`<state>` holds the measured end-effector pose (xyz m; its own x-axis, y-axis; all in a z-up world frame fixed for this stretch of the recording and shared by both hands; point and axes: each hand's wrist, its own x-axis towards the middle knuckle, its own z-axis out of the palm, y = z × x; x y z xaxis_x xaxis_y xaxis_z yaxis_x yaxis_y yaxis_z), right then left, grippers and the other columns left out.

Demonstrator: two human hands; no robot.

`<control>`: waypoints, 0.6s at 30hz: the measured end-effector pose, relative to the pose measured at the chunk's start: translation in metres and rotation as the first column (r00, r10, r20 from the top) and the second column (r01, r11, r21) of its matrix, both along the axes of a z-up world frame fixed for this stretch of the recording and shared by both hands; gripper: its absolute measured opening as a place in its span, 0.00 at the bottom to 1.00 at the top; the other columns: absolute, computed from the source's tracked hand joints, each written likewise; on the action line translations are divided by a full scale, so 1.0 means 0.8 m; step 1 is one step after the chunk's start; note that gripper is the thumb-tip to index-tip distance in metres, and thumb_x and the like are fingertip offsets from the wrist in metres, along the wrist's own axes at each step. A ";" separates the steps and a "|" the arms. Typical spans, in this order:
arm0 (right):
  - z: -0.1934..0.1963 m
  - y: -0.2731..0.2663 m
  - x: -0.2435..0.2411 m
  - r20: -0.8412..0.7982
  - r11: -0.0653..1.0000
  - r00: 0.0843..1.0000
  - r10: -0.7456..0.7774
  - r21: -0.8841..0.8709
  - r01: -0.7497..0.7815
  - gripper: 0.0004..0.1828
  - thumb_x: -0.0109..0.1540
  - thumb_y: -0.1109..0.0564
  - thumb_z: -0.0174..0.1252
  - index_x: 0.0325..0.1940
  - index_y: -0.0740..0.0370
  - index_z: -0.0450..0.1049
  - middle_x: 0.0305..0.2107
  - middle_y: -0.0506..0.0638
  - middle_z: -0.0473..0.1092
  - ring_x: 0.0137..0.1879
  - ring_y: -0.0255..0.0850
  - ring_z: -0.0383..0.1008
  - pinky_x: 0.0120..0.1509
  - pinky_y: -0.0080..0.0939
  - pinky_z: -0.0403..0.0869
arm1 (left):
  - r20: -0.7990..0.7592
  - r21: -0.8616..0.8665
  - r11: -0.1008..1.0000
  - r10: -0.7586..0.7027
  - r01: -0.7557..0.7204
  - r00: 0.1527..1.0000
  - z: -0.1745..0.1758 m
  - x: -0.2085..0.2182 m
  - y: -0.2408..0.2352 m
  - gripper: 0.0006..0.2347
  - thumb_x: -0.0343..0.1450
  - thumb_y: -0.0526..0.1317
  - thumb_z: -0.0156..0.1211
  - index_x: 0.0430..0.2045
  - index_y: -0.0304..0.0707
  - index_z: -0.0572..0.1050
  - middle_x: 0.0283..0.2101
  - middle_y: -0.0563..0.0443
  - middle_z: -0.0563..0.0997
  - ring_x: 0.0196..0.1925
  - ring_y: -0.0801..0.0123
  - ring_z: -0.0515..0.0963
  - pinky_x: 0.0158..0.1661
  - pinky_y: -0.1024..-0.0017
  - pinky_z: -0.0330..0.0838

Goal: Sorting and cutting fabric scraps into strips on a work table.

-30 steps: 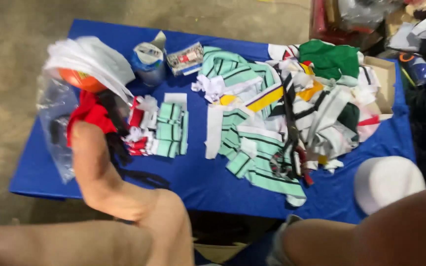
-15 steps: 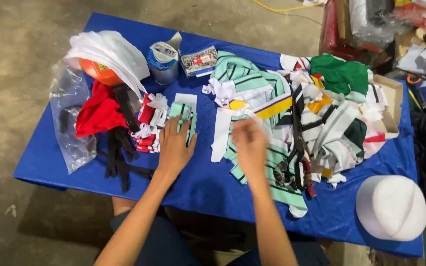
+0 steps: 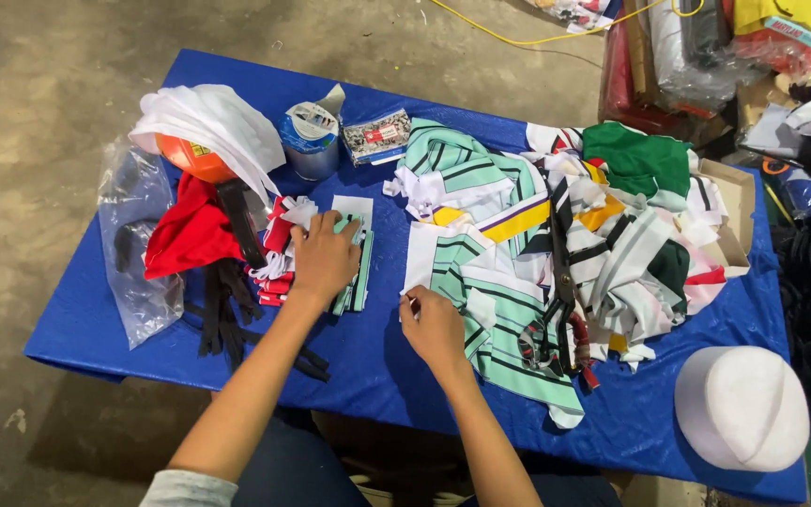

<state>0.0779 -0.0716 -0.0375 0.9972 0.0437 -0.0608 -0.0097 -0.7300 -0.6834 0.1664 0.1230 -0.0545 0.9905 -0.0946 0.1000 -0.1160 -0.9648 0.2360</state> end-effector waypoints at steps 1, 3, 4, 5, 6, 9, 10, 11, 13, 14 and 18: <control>0.006 0.004 0.004 0.014 1.000 1.000 -0.008 -0.019 0.008 0.11 0.67 0.53 0.55 0.41 0.61 0.80 0.27 0.55 0.79 0.34 0.44 0.81 0.34 0.39 0.80 | -0.017 0.031 0.999 -0.044 0.045 0.999 0.003 0.010 0.005 0.17 0.70 0.36 0.59 0.54 0.48 0.78 0.58 0.44 0.73 0.65 0.53 0.68 0.58 0.50 0.57; 0.012 0.014 0.021 0.028 0.999 0.999 -0.021 -0.035 0.022 0.12 0.68 0.52 0.55 0.42 0.62 0.80 0.26 0.55 0.79 0.33 0.44 0.81 0.33 0.38 0.80 | -0.036 0.064 0.994 -0.092 0.094 0.995 -0.002 0.035 0.017 0.15 0.70 0.38 0.59 0.51 0.50 0.80 0.56 0.47 0.73 0.64 0.55 0.66 0.56 0.51 0.58; 0.013 0.021 0.034 0.064 0.998 0.998 -0.023 0.066 0.018 0.11 0.67 0.55 0.57 0.43 0.65 0.80 0.28 0.59 0.79 0.35 0.48 0.81 0.34 0.40 0.80 | -0.094 0.092 0.984 -0.146 0.154 0.985 -0.009 0.049 0.023 0.18 0.69 0.37 0.58 0.55 0.52 0.78 0.59 0.47 0.73 0.66 0.55 0.66 0.58 0.50 0.56; 0.014 0.027 0.046 0.100 0.987 0.995 -0.022 0.163 0.006 0.11 0.66 0.57 0.59 0.45 0.68 0.79 0.31 0.63 0.79 0.37 0.52 0.82 0.35 0.43 0.80 | -0.152 0.114 0.971 -0.191 0.209 0.970 -0.016 0.062 0.029 0.22 0.68 0.35 0.57 0.59 0.53 0.75 0.62 0.47 0.74 0.68 0.55 0.66 0.60 0.50 0.54; 0.004 0.036 0.058 0.100 0.987 0.995 -0.022 0.163 0.005 0.11 0.66 0.57 0.59 0.45 0.68 0.79 0.31 0.63 0.79 0.37 0.52 0.82 0.35 0.43 0.80 | -0.152 0.114 0.971 -0.191 0.209 0.970 -0.025 0.071 0.033 0.22 0.68 0.35 0.57 0.59 0.53 0.75 0.62 0.47 0.74 0.68 0.55 0.66 0.60 0.50 0.54; -0.019 0.060 0.092 0.140 0.953 0.990 0.001 0.301 -0.044 0.12 0.64 0.59 0.60 0.48 0.70 0.78 0.36 0.66 0.78 0.39 0.53 0.81 0.38 0.44 0.80 | -0.244 0.132 0.963 -0.198 0.234 0.949 -0.041 0.096 0.043 0.19 0.69 0.38 0.59 0.57 0.52 0.77 0.56 0.48 0.81 0.63 0.57 0.76 0.60 0.48 0.55; -0.023 0.066 0.098 0.132 0.967 0.991 0.034 0.247 -0.066 0.16 0.64 0.54 0.60 0.51 0.68 0.77 0.38 0.63 0.77 0.42 0.53 0.81 0.41 0.48 0.80 | -0.253 0.134 0.962 -0.199 0.238 0.947 -0.042 0.099 0.046 0.19 0.70 0.39 0.59 0.57 0.49 0.77 0.56 0.46 0.81 0.61 0.55 0.77 0.60 0.48 0.57; -0.027 0.072 0.104 0.123 0.977 0.990 0.065 0.193 -0.088 0.19 0.64 0.49 0.60 0.54 0.65 0.76 0.41 0.60 0.76 0.46 0.53 0.80 0.45 0.52 0.81 | -0.261 0.137 0.960 -0.201 0.243 0.944 -0.042 0.103 0.048 0.18 0.71 0.40 0.59 0.57 0.46 0.77 0.56 0.44 0.80 0.60 0.53 0.78 0.60 0.48 0.58; -0.033 0.078 0.107 0.118 0.983 0.991 0.063 0.165 -0.082 0.20 0.65 0.48 0.59 0.54 0.64 0.76 0.41 0.58 0.75 0.47 0.53 0.80 0.47 0.52 0.80 | -0.240 0.144 0.960 -0.201 0.239 0.950 -0.056 0.105 0.051 0.18 0.71 0.41 0.59 0.56 0.46 0.77 0.56 0.44 0.80 0.59 0.54 0.79 0.60 0.48 0.59; -0.036 0.081 0.107 0.112 0.988 0.992 0.062 0.137 -0.077 0.20 0.67 0.46 0.58 0.55 0.64 0.76 0.41 0.57 0.74 0.48 0.52 0.80 0.48 0.52 0.80 | -0.219 0.149 0.960 -0.200 0.235 0.955 -0.064 0.105 0.053 0.17 0.71 0.41 0.59 0.56 0.45 0.77 0.55 0.44 0.80 0.59 0.54 0.79 0.60 0.48 0.59; -0.043 0.075 0.101 0.166 0.984 0.985 0.043 0.164 -0.070 0.16 0.68 0.49 0.57 0.54 0.62 0.77 0.40 0.54 0.74 0.44 0.50 0.79 0.46 0.51 0.80 | -0.183 0.127 0.964 -0.209 0.234 0.961 -0.059 0.096 0.055 0.18 0.71 0.41 0.59 0.57 0.44 0.76 0.56 0.42 0.79 0.59 0.52 0.79 0.60 0.48 0.60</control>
